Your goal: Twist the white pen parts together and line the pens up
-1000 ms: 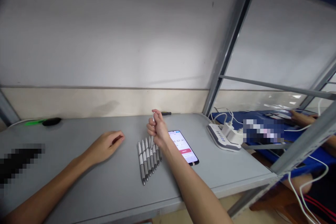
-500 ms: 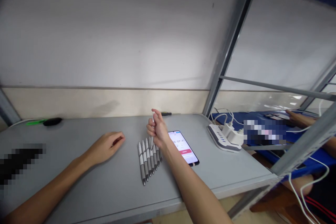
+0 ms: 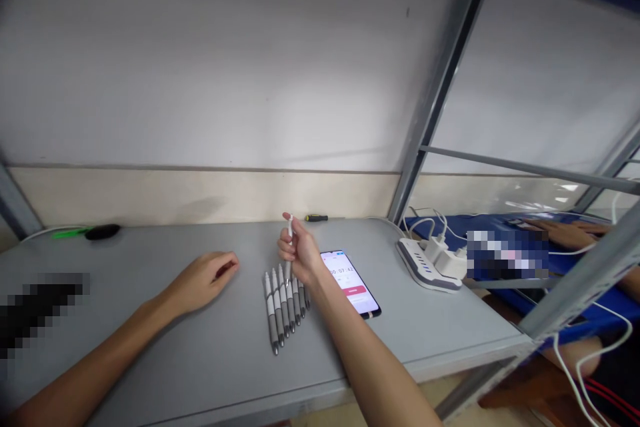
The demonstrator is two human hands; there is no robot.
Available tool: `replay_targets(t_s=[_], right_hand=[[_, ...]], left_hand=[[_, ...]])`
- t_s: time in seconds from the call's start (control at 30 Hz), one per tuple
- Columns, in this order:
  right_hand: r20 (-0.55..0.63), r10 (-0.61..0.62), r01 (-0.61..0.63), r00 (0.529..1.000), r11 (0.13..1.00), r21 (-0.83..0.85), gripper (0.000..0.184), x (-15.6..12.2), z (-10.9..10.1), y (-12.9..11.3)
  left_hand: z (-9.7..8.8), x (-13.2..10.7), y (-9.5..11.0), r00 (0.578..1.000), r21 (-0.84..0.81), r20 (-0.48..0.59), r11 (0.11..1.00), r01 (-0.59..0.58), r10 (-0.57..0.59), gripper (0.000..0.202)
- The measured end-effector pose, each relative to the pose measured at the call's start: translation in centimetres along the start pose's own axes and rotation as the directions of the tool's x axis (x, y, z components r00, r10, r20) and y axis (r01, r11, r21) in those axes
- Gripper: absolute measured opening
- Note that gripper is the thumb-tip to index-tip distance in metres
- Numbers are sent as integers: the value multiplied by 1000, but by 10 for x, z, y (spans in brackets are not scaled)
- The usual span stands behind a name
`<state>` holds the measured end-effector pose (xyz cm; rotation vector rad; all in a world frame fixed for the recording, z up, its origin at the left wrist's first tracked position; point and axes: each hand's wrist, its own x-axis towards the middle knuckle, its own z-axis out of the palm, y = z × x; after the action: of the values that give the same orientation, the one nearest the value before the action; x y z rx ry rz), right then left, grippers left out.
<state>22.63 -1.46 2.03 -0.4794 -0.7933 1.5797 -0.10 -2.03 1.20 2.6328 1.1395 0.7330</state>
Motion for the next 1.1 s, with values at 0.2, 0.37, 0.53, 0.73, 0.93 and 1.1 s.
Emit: replay_targets(t_s=[0.2,0.37,0.53,0.73,0.93,1.1], right_hand=[[150,138,-128,979,989,-74,29,-11,17,12],[161,233,-184,959,945,-271,24,-18,22,23],[111,187,-102,976,846,-524,30,-17,15,22],[140,174,23,975,546,-838,33,-13,5,22],[218,-12,219,976,43,-975,25,-15,9,25],[191,70,202,979,-197,-959,28,-16,8,25]], left_hand=[[1,-1,0,1000,12,-5,1000,9,-9,25],[0,-1,1,999,-21,-16,999,32,-32,24],[-1,-1,3,999,2,-2,999,36,-36,25],[-1,-1,3,1000,6,-7,1000,18,-18,26],[-1,-1,3,1000,-14,-23,1000,16,-17,25],[-2,-2,4,1000,-21,-19,1000,8,-8,25]])
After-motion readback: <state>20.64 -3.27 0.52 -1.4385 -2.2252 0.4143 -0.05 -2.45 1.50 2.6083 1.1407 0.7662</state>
